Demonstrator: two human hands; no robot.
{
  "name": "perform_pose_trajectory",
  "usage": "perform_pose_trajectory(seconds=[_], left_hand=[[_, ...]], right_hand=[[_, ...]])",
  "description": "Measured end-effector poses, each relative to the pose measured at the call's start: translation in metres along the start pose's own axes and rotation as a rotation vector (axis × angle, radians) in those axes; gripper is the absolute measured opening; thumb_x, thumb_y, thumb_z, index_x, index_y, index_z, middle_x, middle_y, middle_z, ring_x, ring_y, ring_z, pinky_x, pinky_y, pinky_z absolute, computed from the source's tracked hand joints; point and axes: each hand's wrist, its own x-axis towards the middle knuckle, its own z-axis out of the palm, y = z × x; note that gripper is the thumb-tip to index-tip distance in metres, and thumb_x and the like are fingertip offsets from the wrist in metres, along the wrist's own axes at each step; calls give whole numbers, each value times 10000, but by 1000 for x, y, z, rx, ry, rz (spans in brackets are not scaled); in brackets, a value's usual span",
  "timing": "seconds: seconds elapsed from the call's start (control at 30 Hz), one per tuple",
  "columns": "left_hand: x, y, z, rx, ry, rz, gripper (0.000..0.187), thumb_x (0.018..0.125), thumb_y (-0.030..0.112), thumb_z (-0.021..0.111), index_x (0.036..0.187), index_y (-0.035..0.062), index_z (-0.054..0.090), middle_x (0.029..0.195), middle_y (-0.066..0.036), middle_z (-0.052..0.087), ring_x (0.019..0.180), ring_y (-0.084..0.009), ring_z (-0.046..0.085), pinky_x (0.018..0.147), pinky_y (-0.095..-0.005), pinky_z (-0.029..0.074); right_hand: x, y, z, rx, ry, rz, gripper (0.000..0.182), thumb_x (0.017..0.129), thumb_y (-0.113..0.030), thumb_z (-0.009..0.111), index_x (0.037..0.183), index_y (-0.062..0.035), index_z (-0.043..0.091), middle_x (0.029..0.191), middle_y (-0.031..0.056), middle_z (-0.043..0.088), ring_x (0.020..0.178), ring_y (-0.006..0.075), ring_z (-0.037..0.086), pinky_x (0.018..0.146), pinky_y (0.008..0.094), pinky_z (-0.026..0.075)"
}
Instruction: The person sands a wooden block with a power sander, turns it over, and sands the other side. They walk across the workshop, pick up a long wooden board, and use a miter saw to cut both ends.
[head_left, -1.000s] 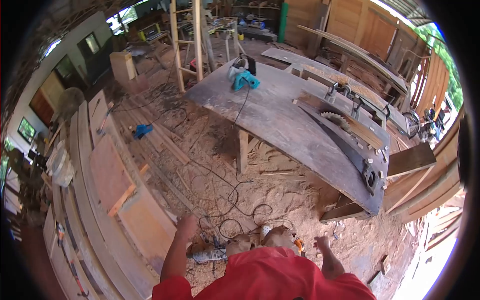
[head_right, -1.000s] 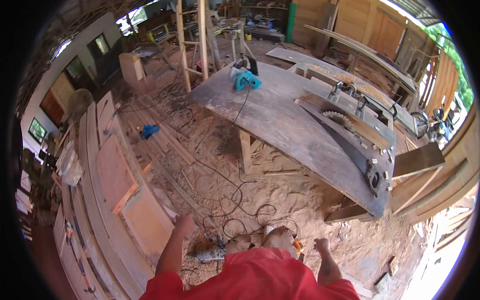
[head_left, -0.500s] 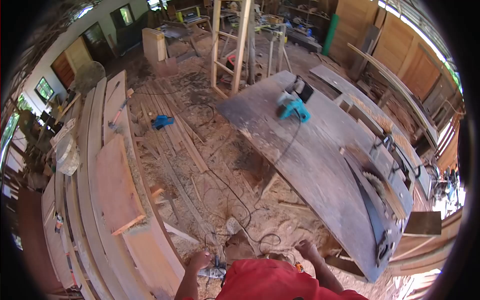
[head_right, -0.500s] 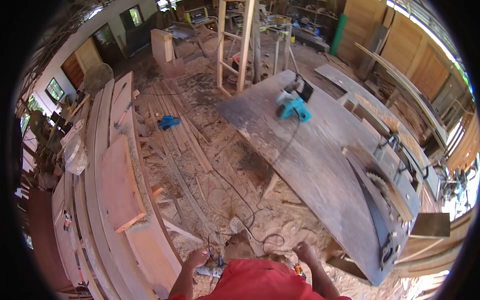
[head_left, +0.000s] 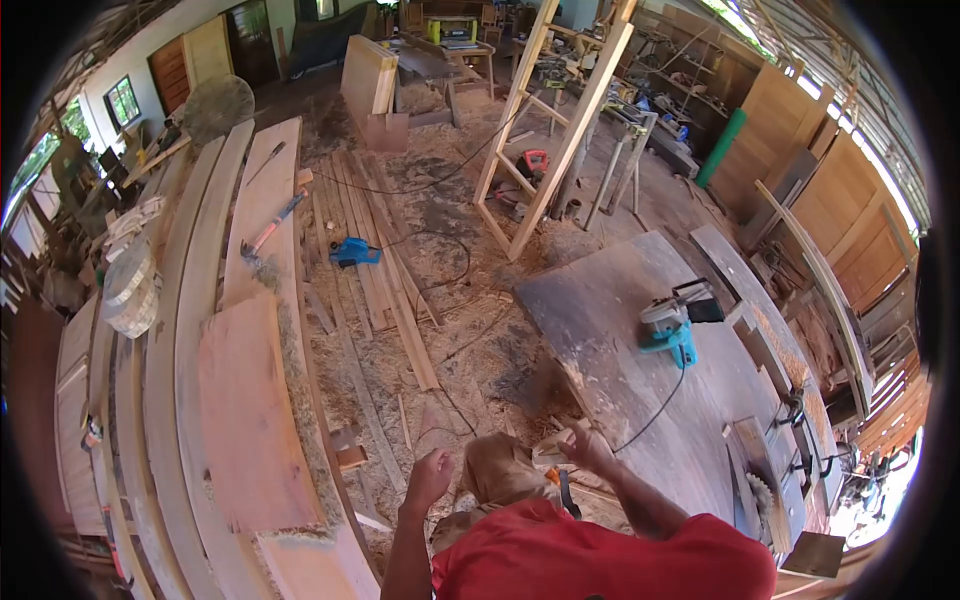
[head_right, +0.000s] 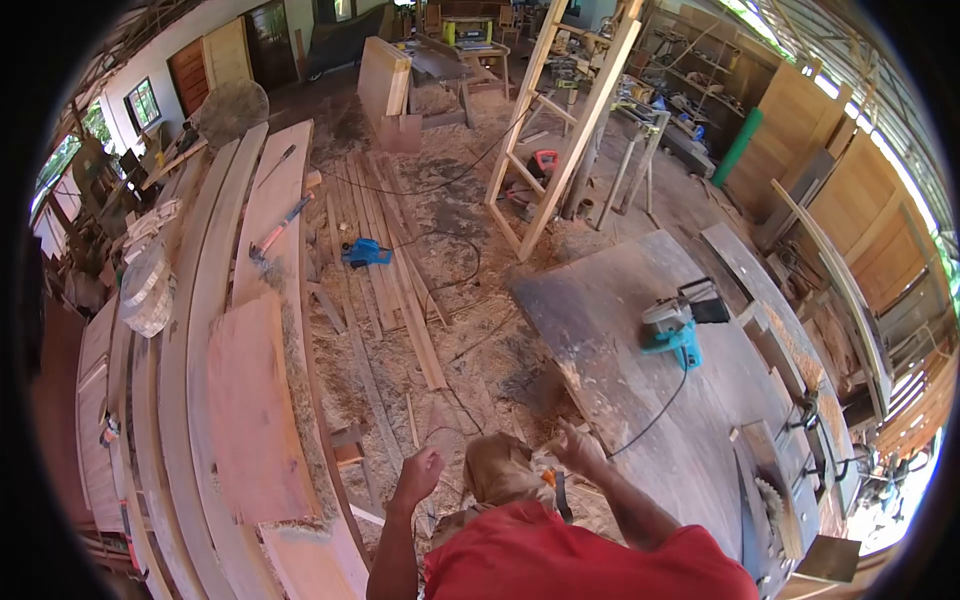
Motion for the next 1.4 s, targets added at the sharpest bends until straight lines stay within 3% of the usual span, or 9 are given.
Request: perform_pose_trajectory(seconds=[0.2,0.23,0.37,0.53,0.9,1.1,1.17,1.33,1.4], left_hand=[[78,-4,-19,-173,80,-185,325,949,226,636,1158,-20,675,1022,-233,727,993,-329,725,851,-382,552],[97,-9,-23,-166,71,-257,368,942,248,670,1177,-36,679,1012,-162,740,913,-235,711,864,-328,538],[204,-55,-42,-154,87,-235,346,945,267,655,1150,-9,686,1011,-224,731,968,-308,730,852,-390,548],[358,-8,-106,44,-31,-160,298,965,236,639,1139,-4,678,964,-232,721,920,-296,742,804,-398,550],[600,24,-145,137,-144,-223,276,980,232,592,1099,-2,676,1043,-221,727,992,-328,724,857,-355,551],[726,-7,-156,138,-279,-39,251,990,226,581,903,-9,569,767,-229,561,668,-318,515,668,-396,480],[782,-47,-158,211,-240,-4,236,964,235,603,1009,3,612,856,-233,663,815,-328,700,711,-433,520],[1004,-11,-146,243,-277,84,261,962,231,583,1053,8,686,944,-245,696,932,-388,710,778,-442,536],[1078,58,-121,270,-353,128,293,963,225,582,1111,-7,683,960,-240,710,935,-398,708,802,-433,540]], right_hand=[[133,-29,13,6,136,-93,509,867,-308,706,1283,-47,572,1056,198,707,973,385,694,829,471,555],[158,-31,18,46,165,-123,495,856,-272,707,1275,-43,575,1106,213,686,1009,394,678,871,468,548],[256,-47,15,131,235,-219,445,867,-235,711,1240,-23,593,1115,223,676,1043,361,673,874,444,544],[340,-59,-20,209,377,-259,425,887,-172,713,1264,-26,584,1102,220,676,1041,372,671,900,439,542],[444,-26,-93,265,493,188,403,918,-133,707,1275,10,585,1089,175,673,960,314,672,817,410,554],[541,-62,-135,98,532,259,432,875,-108,708,1271,11,584,1037,204,676,934,339,680,842,425,546],[571,-57,-158,10,630,323,440,857,-109,715,1259,14,587,1026,203,677,933,347,678,851,427,543],[708,-79,-217,98,864,474,427,859,-190,741,1219,-7,603,1046,204,677,972,361,670,867,436,540],[767,-112,-308,-122,993,188,372,851,-152,753,1164,-12,609,943,184,683,841,327,688,725,428,572]])
